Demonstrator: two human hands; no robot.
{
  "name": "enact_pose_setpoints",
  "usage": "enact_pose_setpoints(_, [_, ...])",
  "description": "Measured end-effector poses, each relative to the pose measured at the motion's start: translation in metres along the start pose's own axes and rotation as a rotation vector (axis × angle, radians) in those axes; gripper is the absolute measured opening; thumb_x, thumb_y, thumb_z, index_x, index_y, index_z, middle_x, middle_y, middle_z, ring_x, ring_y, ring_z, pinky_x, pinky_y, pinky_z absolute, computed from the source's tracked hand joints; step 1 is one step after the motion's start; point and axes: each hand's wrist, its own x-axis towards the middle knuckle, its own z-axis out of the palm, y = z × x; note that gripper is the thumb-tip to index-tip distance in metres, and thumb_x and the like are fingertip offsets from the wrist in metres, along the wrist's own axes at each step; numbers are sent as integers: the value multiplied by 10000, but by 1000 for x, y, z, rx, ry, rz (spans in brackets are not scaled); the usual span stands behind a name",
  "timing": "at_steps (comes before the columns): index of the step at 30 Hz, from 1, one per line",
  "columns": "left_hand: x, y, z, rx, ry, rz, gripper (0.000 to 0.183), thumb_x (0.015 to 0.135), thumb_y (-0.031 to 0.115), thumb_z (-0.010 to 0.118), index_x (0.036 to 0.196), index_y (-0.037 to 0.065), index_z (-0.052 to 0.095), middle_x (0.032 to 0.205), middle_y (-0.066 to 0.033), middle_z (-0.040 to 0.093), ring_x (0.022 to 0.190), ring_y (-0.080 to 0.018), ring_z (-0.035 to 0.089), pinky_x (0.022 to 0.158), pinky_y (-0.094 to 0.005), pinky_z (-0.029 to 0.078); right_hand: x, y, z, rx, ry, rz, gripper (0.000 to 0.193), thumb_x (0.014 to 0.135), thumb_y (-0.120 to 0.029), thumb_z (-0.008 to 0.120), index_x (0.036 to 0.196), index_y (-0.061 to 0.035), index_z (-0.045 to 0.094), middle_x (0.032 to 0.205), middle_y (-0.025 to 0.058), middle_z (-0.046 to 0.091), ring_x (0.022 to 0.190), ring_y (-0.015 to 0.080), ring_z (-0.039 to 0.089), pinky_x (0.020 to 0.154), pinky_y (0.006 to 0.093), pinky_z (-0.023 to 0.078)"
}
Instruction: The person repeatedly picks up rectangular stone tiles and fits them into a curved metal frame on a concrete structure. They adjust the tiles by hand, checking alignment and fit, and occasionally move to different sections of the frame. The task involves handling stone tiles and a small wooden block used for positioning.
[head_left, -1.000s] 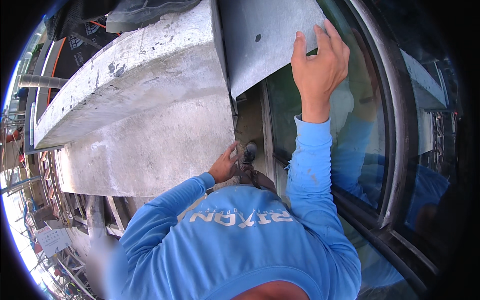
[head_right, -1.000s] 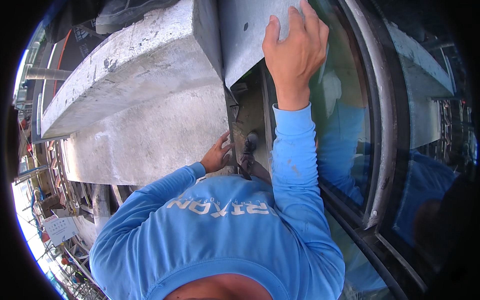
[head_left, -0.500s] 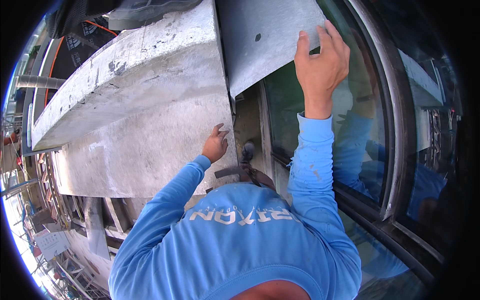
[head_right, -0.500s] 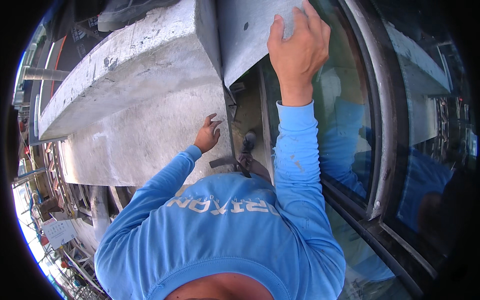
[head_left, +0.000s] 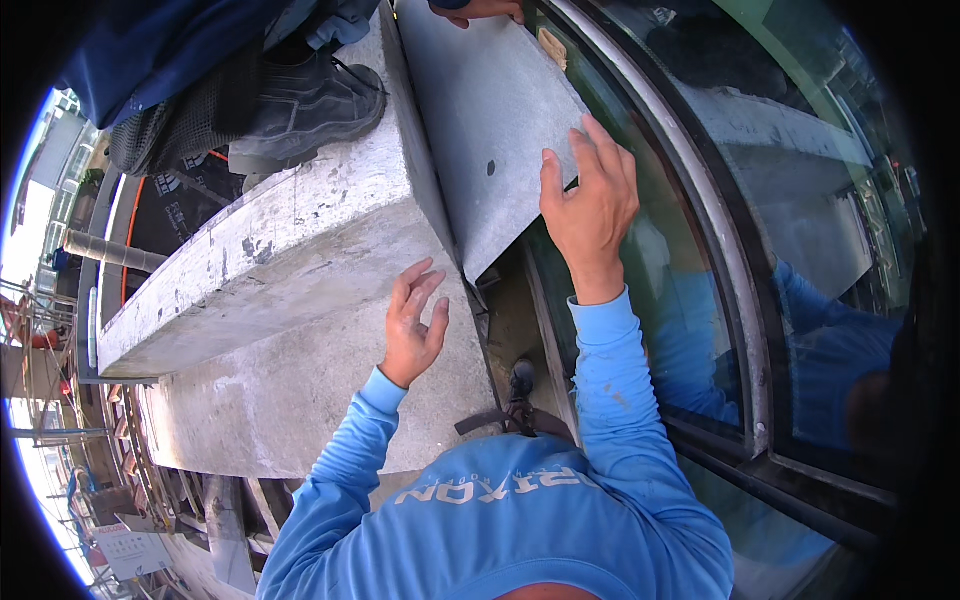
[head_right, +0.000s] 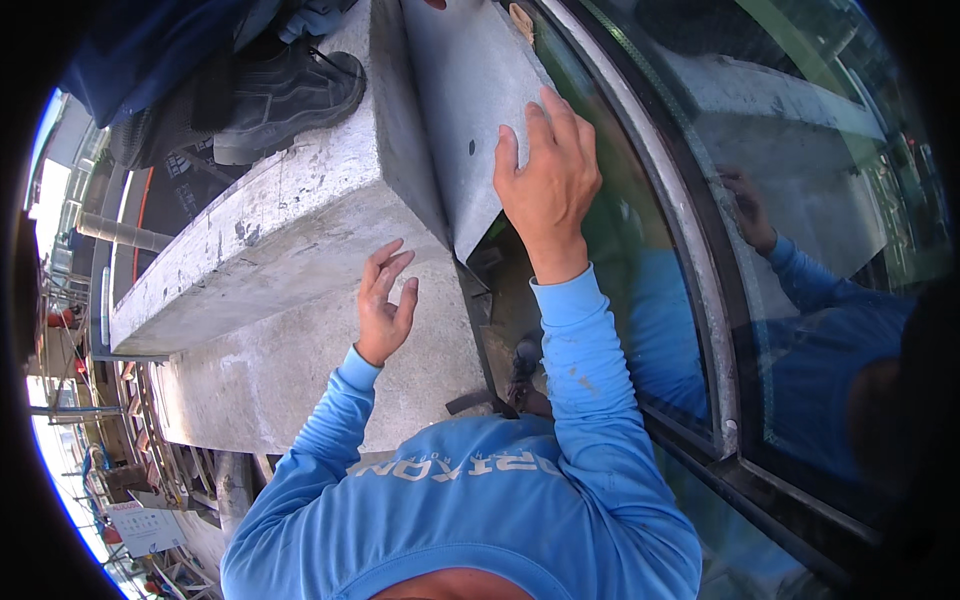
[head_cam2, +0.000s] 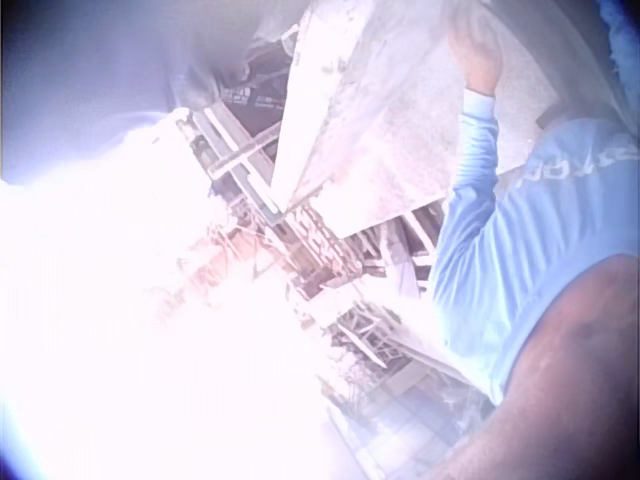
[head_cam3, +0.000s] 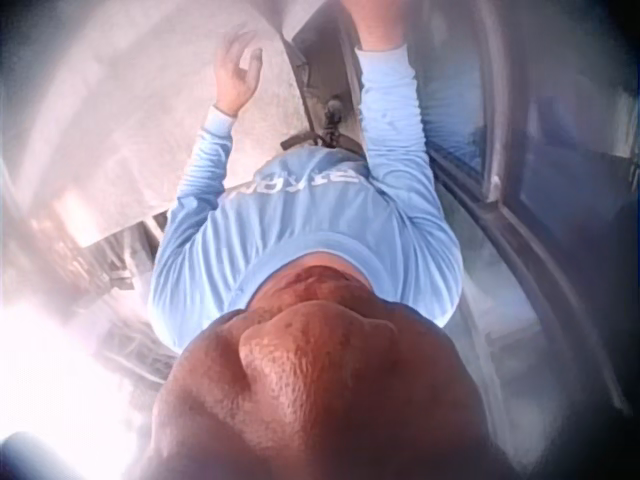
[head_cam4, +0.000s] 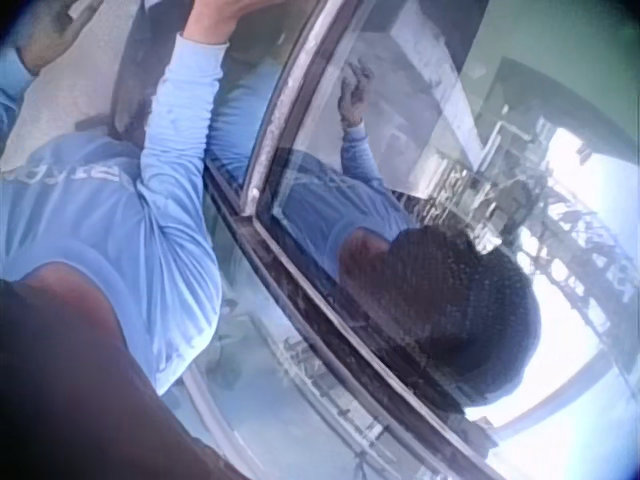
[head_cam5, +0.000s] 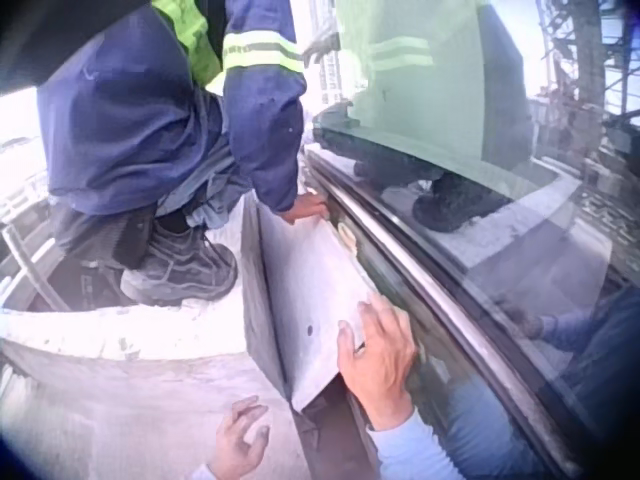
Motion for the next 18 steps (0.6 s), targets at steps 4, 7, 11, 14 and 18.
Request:
enact_pose_setpoints(4, [45, 8, -22, -30, 180, 45, 312, 900, -24, 665, 1211, -20, 684, 1369, -198, 573, 1105, -339, 670, 947, -398, 539, 3, 0, -2, 29, -8, 34, 325, 858, -199, 747, 1102, 15, 724, 1322, 115, 656, 1114, 327, 627, 874, 423, 563])
enact_pose_setpoints(7, [39, 21, -19, 26, 157, 29, 284, 899, -30, 663, 1180, -24, 695, 1356, -194, 577, 1086, -332, 669, 938, -396, 539, 1, 1, -3, 48, -30, 27, 326, 861, -197, 745, 1104, 19, 723, 1324, 120, 654, 1122, 332, 627, 895, 425, 556])
enact_pose_setpoints(11, [-8, 20, 0, 9, 65, 20, 269, 888, -32, 672, 1155, -23, 707, 1348, -194, 579, 1094, -329, 671, 936, -399, 542, 3, 2, -8, 90, -22, 39, 317, 866, -190, 740, 1100, 22, 721, 1324, 126, 653, 1130, 333, 628, 901, 427, 556])
enact_pose_setpoints(14, [-6, 20, -12, 2, 10, 7, 271, 877, -33, 679, 1146, -19, 714, 1351, -192, 579, 1113, -327, 670, 943, -403, 539, 3, 0, -6, 84, -12, 37, 306, 867, -187, 740, 1090, 22, 720, 1324, 128, 653, 1129, 331, 631, 900, 425, 558])
enact_pose_setpoints(18, [41, 55, -77, 118, 80, 142, 287, 859, -22, 699, 1143, 0, 731, 1339, -203, 586, 1137, -330, 660, 947, -428, 539, 3, 0, -5, 92, 13, 21, 306, 866, -190, 743, 1088, 19, 720, 1324, 127, 651, 1122, 331, 632, 892, 425, 557])
